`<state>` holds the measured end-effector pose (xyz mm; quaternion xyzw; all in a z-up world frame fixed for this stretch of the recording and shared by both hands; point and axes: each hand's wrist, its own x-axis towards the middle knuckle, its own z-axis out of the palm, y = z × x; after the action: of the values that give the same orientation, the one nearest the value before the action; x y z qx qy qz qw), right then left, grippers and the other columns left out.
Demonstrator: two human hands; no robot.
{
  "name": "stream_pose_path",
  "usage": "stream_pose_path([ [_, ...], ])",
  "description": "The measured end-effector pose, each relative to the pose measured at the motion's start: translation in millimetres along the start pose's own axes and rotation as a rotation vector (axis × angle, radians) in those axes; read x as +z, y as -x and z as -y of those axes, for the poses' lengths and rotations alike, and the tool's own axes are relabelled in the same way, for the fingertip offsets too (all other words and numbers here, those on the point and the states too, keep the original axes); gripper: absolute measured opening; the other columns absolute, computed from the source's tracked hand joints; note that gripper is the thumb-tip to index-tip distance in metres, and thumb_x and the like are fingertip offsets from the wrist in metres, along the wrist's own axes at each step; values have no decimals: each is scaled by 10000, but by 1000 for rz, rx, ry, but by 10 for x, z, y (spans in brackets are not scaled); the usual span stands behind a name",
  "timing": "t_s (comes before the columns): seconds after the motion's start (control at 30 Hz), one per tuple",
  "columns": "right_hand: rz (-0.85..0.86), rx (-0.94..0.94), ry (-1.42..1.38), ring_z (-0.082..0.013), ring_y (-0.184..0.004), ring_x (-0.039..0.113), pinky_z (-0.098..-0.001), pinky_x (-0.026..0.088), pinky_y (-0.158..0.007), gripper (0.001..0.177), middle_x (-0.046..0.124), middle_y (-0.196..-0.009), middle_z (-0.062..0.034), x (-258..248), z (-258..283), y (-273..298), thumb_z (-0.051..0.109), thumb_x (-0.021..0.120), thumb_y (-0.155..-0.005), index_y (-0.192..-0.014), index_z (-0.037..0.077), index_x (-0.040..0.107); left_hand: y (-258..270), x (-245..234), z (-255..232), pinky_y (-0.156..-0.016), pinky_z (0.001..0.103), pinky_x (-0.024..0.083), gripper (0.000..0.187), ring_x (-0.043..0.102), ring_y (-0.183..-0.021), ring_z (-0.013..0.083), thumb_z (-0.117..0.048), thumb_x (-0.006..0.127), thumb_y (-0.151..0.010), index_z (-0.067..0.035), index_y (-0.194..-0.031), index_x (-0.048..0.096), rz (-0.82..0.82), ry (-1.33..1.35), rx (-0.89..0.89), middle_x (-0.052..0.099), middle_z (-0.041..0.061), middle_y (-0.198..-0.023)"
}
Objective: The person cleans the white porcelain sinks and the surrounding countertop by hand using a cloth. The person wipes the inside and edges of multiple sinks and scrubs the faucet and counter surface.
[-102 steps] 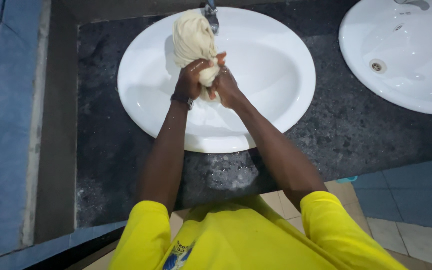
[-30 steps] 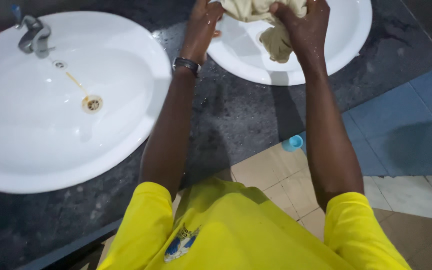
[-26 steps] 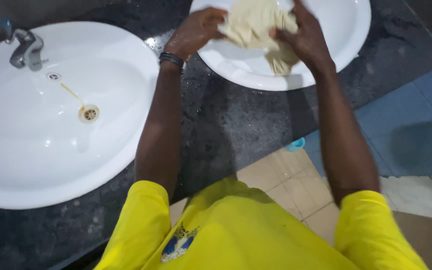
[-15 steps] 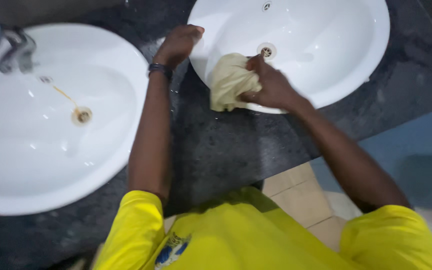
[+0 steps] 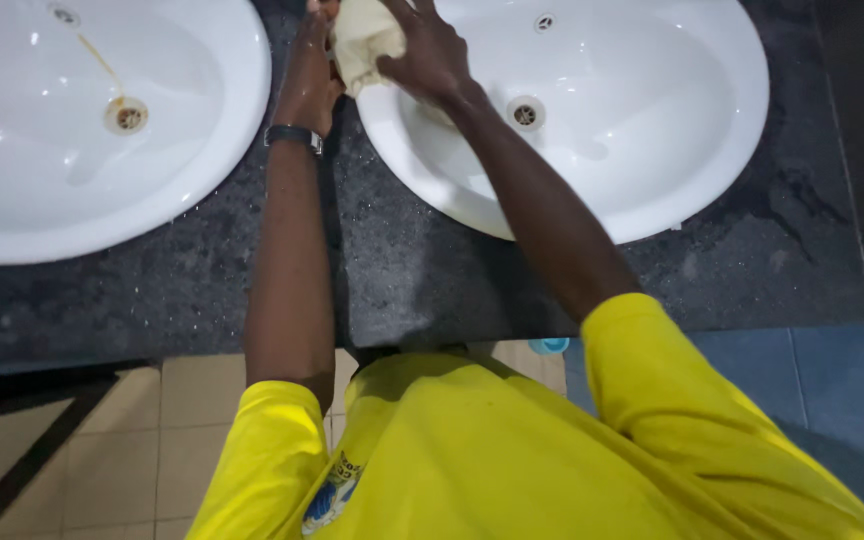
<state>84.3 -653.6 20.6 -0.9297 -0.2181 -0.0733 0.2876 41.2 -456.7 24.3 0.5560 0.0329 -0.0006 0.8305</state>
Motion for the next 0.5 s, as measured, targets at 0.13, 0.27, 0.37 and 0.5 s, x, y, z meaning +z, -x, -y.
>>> stream_pose_path([
  [0.13,121,-312,-209,-336,-1262,611,-456,551,-1062,900,521,-1419,-151,-257,-45,630,309,914,-820,-1581,194,448,318,1,-147,-737,402,609,546,706,-897,239,-497,448,-1062,-14,-1179,674,-100,-425,-75,694,173,-1096],
  [0.27,425,-290,-271,-367,-1375,513,-539,489,-1091,862,475,-1507,-163,-842,-52,1494,319,900,-751,-1508,202,505,382,3,-79,-748,357,614,491,717,-838,201,-464,496,-1058,-31,-1141,712,-127,-314,-49,741,133,-1029],
  [0.37,310,-385,-197,-452,-1391,444,-592,447,-1073,857,422,-1529,-220,-1036,2,1679,353,920,-723,-1452,150,519,311,106,74,-834,359,589,532,698,-927,174,-511,452,-1036,-69,-1179,711,-176,-273,95,743,102,-1066],
  [0.5,111,-146,-217,-474,-1383,416,-560,501,-1025,908,356,-1538,-259,-557,77,1327,355,874,-752,-1493,83,426,218,350,273,-832,430,503,715,558,-950,235,-625,359,-1078,-21,-1337,639,-284,-229,136,652,193,-1133],
])
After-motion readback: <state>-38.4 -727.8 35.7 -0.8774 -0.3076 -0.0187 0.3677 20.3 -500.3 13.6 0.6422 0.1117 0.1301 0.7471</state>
